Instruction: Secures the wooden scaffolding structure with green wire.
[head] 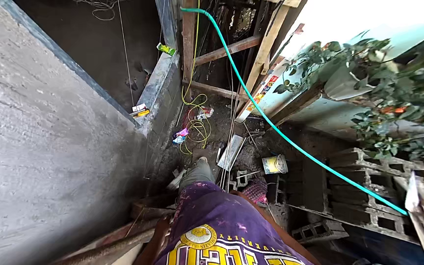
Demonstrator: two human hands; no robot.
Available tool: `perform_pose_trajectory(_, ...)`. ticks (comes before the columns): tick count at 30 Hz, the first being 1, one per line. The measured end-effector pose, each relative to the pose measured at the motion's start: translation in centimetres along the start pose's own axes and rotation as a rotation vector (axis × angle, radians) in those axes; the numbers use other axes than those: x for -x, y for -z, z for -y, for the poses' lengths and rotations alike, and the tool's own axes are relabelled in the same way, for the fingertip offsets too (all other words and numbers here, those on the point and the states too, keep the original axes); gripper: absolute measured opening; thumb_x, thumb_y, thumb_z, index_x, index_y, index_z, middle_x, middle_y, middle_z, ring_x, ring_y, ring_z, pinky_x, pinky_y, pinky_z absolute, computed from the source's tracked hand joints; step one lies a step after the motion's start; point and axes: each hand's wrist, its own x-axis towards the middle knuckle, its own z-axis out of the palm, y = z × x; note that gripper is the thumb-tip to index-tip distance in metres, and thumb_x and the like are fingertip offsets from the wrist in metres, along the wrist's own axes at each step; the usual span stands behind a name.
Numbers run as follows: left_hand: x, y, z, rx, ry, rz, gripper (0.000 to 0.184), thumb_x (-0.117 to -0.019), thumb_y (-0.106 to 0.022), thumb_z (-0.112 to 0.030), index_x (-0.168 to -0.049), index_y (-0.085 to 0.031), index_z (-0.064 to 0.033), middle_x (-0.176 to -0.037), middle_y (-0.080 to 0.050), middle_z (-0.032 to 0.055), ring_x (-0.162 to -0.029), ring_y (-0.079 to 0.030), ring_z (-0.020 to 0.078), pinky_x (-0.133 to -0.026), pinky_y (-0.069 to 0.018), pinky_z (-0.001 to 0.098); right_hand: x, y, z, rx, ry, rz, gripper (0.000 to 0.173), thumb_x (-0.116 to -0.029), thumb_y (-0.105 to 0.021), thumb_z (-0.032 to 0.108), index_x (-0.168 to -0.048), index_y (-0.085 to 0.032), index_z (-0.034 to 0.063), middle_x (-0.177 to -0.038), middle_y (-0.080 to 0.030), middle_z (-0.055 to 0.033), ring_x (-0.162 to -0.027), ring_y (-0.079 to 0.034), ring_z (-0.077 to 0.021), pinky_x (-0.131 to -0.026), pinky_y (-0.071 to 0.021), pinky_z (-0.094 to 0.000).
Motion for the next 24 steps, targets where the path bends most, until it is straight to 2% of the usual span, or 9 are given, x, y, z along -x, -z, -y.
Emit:
perform_pose_trajectory(4, -3.5, 1.8, -4.8, -0.202, -0.017, 0.172, 0.054, -0.1085, -0.047, -0.043, -0.133, -0.060, 0.0028, -0.120, -0.065, 0.0287, -0.105, -0.067, 0.0399, -0.091, -0.0542, 0.0556, -3.2, 3.7, 3.1, -0.113, -0.149, -0.044, 0.035, -0.1084, -0.052, 0.030, -0.131, -0.067, 0.0075, -0.127, -0.069, -0.0155, -0.119, -0.065, -0.0239, -0.107, -0.0487, -0.0446)
perform_pose_trajectory(6, 2.5, 4.5, -14.1, -0.286, -0.175, 0.119, 0.047, -0.1078, -0.052, -0.031, -0.119, -0.064, 0.0126, -0.107, -0.067, 0.0334, -0.093, -0.068, 0.0400, -0.084, -0.0545, 0.0507, -3.5, 7.1, 6.5, -0.080, 0.112, -0.085, 0.040, -0.1096, -0.048, 0.028, -0.128, -0.065, -0.0034, -0.119, -0.069, -0.0251, -0.109, -0.069, -0.0295, -0.095, -0.0558, -0.0407)
perform_pose_trajectory(7, 7.2, 6.7, -21.4, -0.317, -0.126, 0.117, 0.041, -0.1081, -0.052, -0.024, -0.121, -0.063, 0.0140, -0.116, -0.066, 0.0337, -0.105, -0.067, 0.0391, -0.096, -0.0511, 0.0473, -2.8, 9.7, 11.3, -0.015, 0.181, -0.072, 0.042, -0.1103, -0.044, 0.022, -0.127, -0.063, -0.0111, -0.117, -0.068, -0.0316, -0.107, -0.070, -0.0336, -0.091, -0.0577, -0.0390)
perform_pose_trajectory(9, 12.9, 9.6, -31.3, -0.323, -0.055, 0.083, 0.033, -0.1078, -0.051, -0.012, -0.122, -0.062, 0.0153, -0.125, -0.063, 0.0316, -0.118, -0.061, 0.0354, -0.105, -0.0441, 0.0416, -0.8, 12.7, 27.0, 0.067, -0.544, 0.067, 0.041, -0.1139, -0.034, 0.014, -0.152, -0.046, 0.0020, -0.157, -0.047, -0.0154, -0.144, -0.046, -0.0243, -0.120, -0.0323, -0.0382)
perform_pose_trajectory(11, 8.0, 10.3, -32.8, -0.414, -0.049, 0.179, 0.038, -0.1102, -0.046, -0.016, -0.133, -0.057, 0.0115, -0.140, -0.057, 0.0293, -0.133, -0.053, 0.0356, -0.114, -0.0367, 0.0436, -5.8, 14.8, 19.1, 0.155, -0.050, 0.145, 0.043, -0.1096, -0.044, 0.022, -0.136, -0.058, -0.0091, -0.132, -0.062, -0.0297, -0.122, -0.063, -0.0356, -0.103, -0.0508, -0.0470)
perform_pose_trajectory(12, 1.6, 9.6, -31.2, -0.456, -0.105, 0.192, 0.040, -0.1105, -0.046, -0.021, -0.135, -0.057, 0.0091, -0.141, -0.057, 0.0291, -0.136, -0.052, 0.0382, -0.116, -0.0366, 0.0479, -9.8, 15.7, 15.7, 0.157, 0.088, 0.111, 0.046, -0.1087, -0.047, 0.031, -0.132, -0.062, -0.0061, -0.126, -0.066, -0.0275, -0.117, -0.066, -0.0346, -0.101, -0.0529, -0.0482)
perform_pose_trajectory(15, -15.8, 8.8, -27.1, -0.490, -0.277, 0.153, 0.040, -0.1056, -0.055, -0.030, -0.128, -0.066, 0.0009, -0.122, -0.068, 0.0253, -0.114, -0.066, 0.0391, -0.102, -0.0501, 0.0557, -16.2, 19.0, 18.9, 0.150, -0.072, 0.107, 0.040, -0.1035, -0.057, 0.039, -0.128, -0.068, 0.0086, -0.125, -0.070, -0.0153, -0.119, -0.065, -0.0273, -0.107, -0.0492, -0.0519)
perform_pose_trajectory(19, -19.3, 11.3, -34.9, -0.525, -0.221, 0.124, 0.044, -0.1001, -0.062, -0.030, -0.133, -0.062, 0.0006, -0.128, -0.065, 0.0262, -0.121, -0.063, 0.0408, -0.105, -0.0481, 0.0596, -19.0, 23.2, 23.0, 0.207, -0.010, 0.130, 0.039, -0.1006, -0.060, 0.038, -0.124, -0.069, 0.0088, -0.119, -0.072, -0.0143, -0.113, -0.068, -0.0270, -0.102, -0.0520, -0.0539)
perform_pose_trajectory(24, -20.1, 10.4, -42.8, -0.454, -0.297, 0.059, 0.040, -0.1020, -0.057, -0.020, -0.137, -0.059, 0.0001, -0.133, -0.061, 0.0281, -0.123, -0.060, 0.0429, -0.105, -0.0468, 0.0607, -20.9, 26.4, 29.1, 0.437, -0.098, 0.160, 0.038, -0.1060, -0.054, 0.030, -0.131, -0.065, 0.0039, -0.132, -0.066, -0.0193, -0.127, -0.060, -0.0331, -0.111, -0.0442, -0.0558)
